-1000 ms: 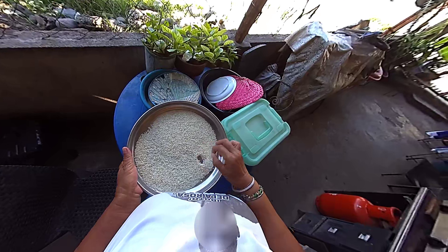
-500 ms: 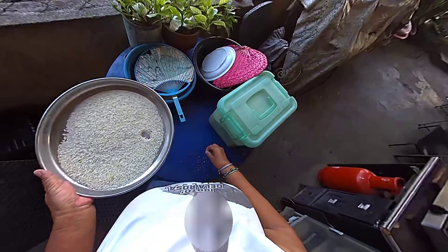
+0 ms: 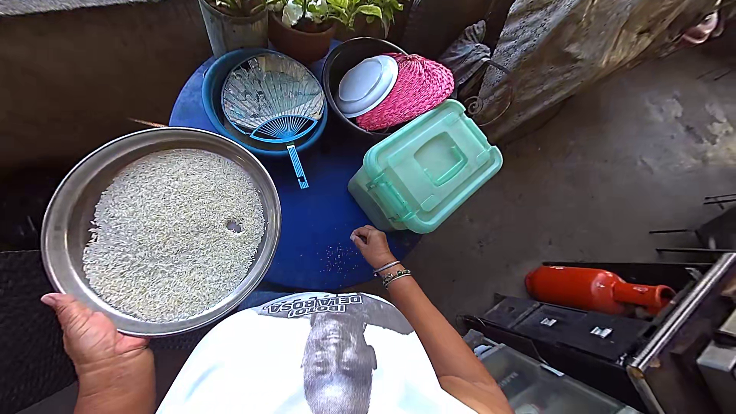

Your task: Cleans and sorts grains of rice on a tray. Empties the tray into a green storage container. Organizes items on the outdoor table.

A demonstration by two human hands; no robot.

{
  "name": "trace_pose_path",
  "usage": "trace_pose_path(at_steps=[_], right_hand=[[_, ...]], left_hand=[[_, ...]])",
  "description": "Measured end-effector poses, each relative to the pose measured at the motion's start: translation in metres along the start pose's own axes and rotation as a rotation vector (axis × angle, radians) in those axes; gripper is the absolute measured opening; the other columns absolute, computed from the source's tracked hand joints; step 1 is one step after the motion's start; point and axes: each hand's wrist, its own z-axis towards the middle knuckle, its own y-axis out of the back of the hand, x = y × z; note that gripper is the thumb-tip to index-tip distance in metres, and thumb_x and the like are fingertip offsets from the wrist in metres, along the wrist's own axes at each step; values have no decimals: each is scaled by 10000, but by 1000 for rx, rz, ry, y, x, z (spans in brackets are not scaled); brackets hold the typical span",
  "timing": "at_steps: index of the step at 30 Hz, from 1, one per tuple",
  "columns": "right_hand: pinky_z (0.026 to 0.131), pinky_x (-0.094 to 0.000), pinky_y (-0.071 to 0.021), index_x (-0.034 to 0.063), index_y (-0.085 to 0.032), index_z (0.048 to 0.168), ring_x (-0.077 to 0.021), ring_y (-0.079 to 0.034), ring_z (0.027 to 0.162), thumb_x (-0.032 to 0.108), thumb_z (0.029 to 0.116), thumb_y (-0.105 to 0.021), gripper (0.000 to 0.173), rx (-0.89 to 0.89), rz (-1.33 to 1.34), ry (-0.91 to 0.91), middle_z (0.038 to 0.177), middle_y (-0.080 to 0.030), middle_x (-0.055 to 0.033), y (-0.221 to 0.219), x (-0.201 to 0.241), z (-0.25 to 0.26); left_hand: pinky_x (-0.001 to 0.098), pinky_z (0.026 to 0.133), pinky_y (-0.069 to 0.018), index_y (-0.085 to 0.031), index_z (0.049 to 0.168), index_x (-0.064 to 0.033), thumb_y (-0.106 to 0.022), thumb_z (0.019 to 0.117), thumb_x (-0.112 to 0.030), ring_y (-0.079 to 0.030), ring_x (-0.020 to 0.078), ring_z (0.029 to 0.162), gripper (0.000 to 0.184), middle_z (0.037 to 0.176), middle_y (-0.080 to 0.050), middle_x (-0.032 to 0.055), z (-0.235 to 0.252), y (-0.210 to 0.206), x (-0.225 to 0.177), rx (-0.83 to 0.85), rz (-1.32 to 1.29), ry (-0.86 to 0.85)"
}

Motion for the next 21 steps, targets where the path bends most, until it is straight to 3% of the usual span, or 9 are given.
trace_pose_path(at_steps=[4, 7, 11, 14, 16, 18, 21], right_hand=[[759, -346, -535, -85, -718, 1007, -222, -628, 780, 38, 986, -625, 156, -176, 152, 154, 913, -674, -199, 21, 18, -13], [663, -264, -533, -57, -714, 978, -131, -609, 694, 36, 975, -628, 125, -304, 252, 384, 853, -660, -132, 39, 43, -23], [747, -238, -577, -40, -708, 987, -102, -659, 810, 37, 975, -602, 131, -319, 276, 769, 916, -684, -95, 69, 106, -47], [891, -282, -590, -17, -746, 1015, -151, -698, 978, -6, 968, -571, 182, -220, 65, 988, 1028, -722, -118, 82, 146, -68], [913, -354, -577, 36, -748, 1054, -234, -707, 1022, -55, 945, -525, 264, -153, -187, 1033, 1056, -734, -134, 80, 156, -77], [871, -426, -585, 45, -732, 1052, -302, -715, 1003, -99, 917, -536, 278, -175, -422, 1033, 1046, -732, -143, 73, 157, -78], [826, -431, -596, 30, -734, 1041, -323, -717, 962, -100, 900, -557, 261, -282, -534, 992, 1025, -722, -159, 64, 148, -74]], left_hand=[[417, 1122, -462, -303, 1545, -109, -86, 1116, -433, -526, 178, 1362, 580, 1496, -508, 72, 1, -11, 0, 45, -38, 26], [422, 1108, -476, -317, 1542, -125, -101, 1112, -451, -540, 177, 1348, 581, 1473, -533, 65, -1, -27, -2, 90, -50, 63], [417, 1031, -542, -392, 1501, -144, -133, 1107, -480, -618, 161, 1251, 579, 1371, -620, 44, -11, -62, -7, 141, -86, 142], [420, 992, -569, -417, 1483, -150, -141, 1107, -476, -650, 160, 1202, 569, 1326, -650, 40, -18, -84, -7, 218, -139, 192], [429, 971, -580, -437, 1471, -141, -158, 1107, -478, -663, 169, 1180, 569, 1298, -665, 53, -22, -96, -4, 242, -166, 229], [431, 948, -589, -454, 1452, -127, -174, 1110, -472, -674, 174, 1153, 561, 1269, -675, 65, -25, -104, -2, 248, -184, 258], [423, 932, -597, -478, 1428, -114, -191, 1113, -458, -688, 172, 1124, 547, 1235, -688, 75, -30, -111, -1, 252, -213, 278]])
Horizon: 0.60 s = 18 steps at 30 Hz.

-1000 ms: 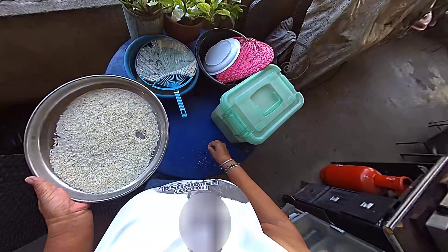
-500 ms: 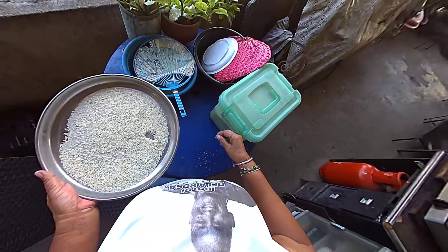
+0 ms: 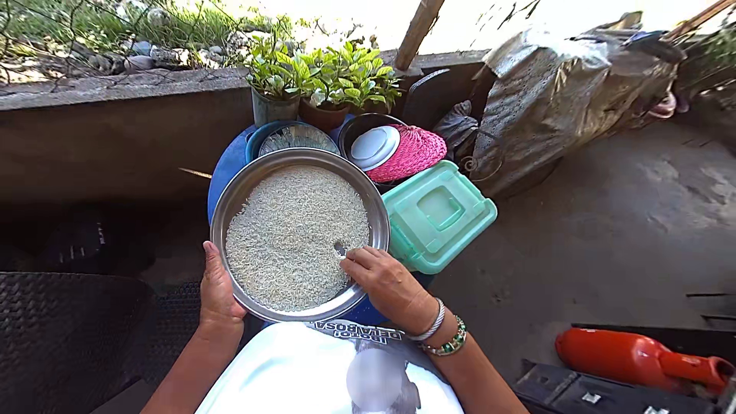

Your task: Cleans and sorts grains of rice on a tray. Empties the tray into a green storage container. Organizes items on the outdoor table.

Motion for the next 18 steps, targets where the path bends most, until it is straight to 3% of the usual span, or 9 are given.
trace_pose_path(at_steps=[3, 7, 9, 13, 18], right_hand=[[839, -432, -590, 42, -755, 1093, -325, -714, 998, -80, 908, -566, 291, -75, -63, -48, 1070, -727, -165, -6, -1, -1], [797, -467, -567, 120, -763, 1158, -342, -692, 993, -23, 929, -589, 322, -11, -119, -10, 1085, -710, -163, -8, 5, 1], [770, -467, -553, 149, -780, 1119, -329, -686, 954, -8, 924, -600, 309, -3, -82, 27, 1045, -702, -154, -6, 9, 2], [805, -437, -541, 154, -790, 1089, -287, -684, 933, -53, 899, -575, 354, -170, -77, -57, 982, -705, -114, 2, 2, 1], [849, -517, -509, 181, -797, 1105, -334, -687, 968, -46, 882, -612, 368, -146, -207, -179, 1024, -716, -141, -1, -8, -2]], left_hand=[[412, 932, -598, -477, 1424, -109, -195, 1115, -450, -687, 164, 1125, 540, 1236, -686, 67, -3, -4, 1, 10, -5, 4], [405, 923, -601, -495, 1408, -101, -220, 1115, -450, -691, 158, 1116, 533, 1232, -689, 63, -7, -8, 0, -1, 11, 2], [409, 922, -602, -498, 1407, -98, -224, 1114, -454, -692, 164, 1116, 536, 1230, -691, 68, -9, -8, -1, -3, 25, 2], [396, 931, -599, -508, 1403, -97, -226, 1114, -452, -689, 157, 1123, 538, 1235, -691, 62, -11, -5, -3, -18, 43, -12], [401, 922, -603, -517, 1389, -95, -238, 1114, -444, -695, 164, 1111, 525, 1218, -697, 66, -14, -3, -6, -19, -5, -19]])
